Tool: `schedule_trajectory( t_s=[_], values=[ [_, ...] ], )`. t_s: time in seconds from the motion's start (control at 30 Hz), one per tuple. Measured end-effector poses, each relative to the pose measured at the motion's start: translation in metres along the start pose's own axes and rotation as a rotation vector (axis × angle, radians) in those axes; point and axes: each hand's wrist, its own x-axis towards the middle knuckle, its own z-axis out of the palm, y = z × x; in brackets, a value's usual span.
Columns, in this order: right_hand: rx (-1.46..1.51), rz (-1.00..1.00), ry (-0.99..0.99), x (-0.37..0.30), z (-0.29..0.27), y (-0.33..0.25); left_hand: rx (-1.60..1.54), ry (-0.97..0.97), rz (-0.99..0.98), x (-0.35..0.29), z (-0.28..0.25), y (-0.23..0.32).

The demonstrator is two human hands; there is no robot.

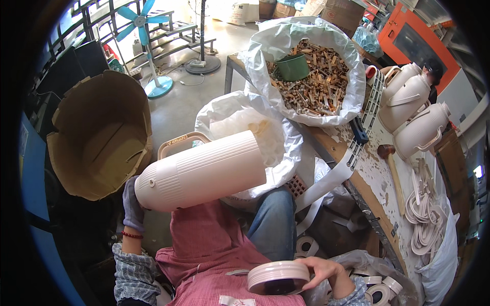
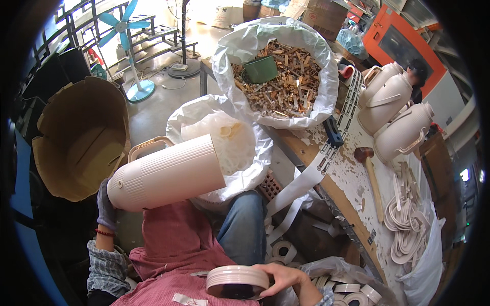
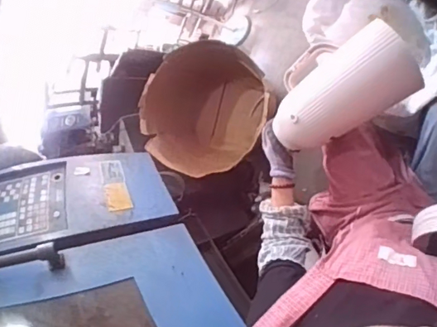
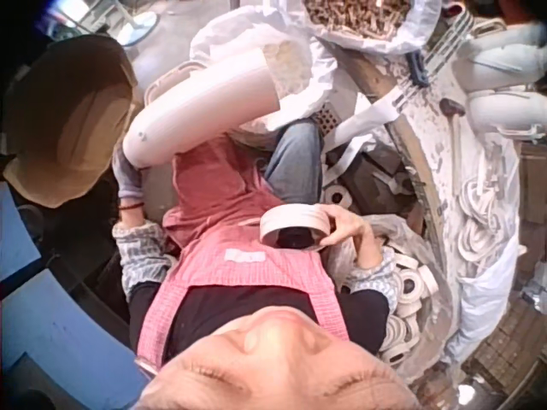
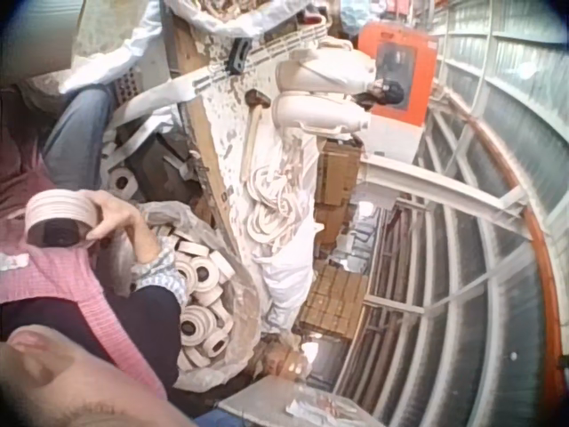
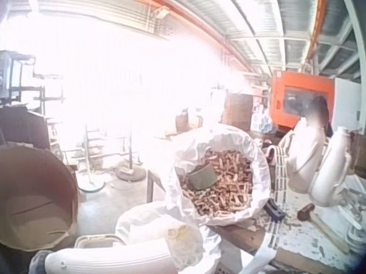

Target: The person assembles white thermos containers by attaching handles and applying labels. They pick up each thermos, affix a handle, and then apply a label to the body before placing the finished unit aside.

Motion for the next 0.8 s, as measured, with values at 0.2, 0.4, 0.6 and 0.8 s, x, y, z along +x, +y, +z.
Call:
schedule_trajectory(
  t_s=[0.2, 0.4, 0.6, 0.8],
  values=[
    [0.234, -0.674, 0.857, 0.025, -0.05, -0.013, -0.024, -0.033, 0.075, 0.003, 0.001, 0.032],
    [-0.765, -0.916, 1.297, 0.113, -0.054, -0.068, -0.645, -0.06, -0.354, -0.022, 0.025, 0.047],
    [-0.978, -1.2, 1.14, 0.103, -0.019, -0.099, -0.628, -0.309, -0.508, -0.045, 0.023, 0.033],
    [-1.103, -1.14, 1.035, 0.079, 0.027, -0.108, -0.182, -0.629, -0.021, -0.036, 0.018, 0.029]
  ],
)
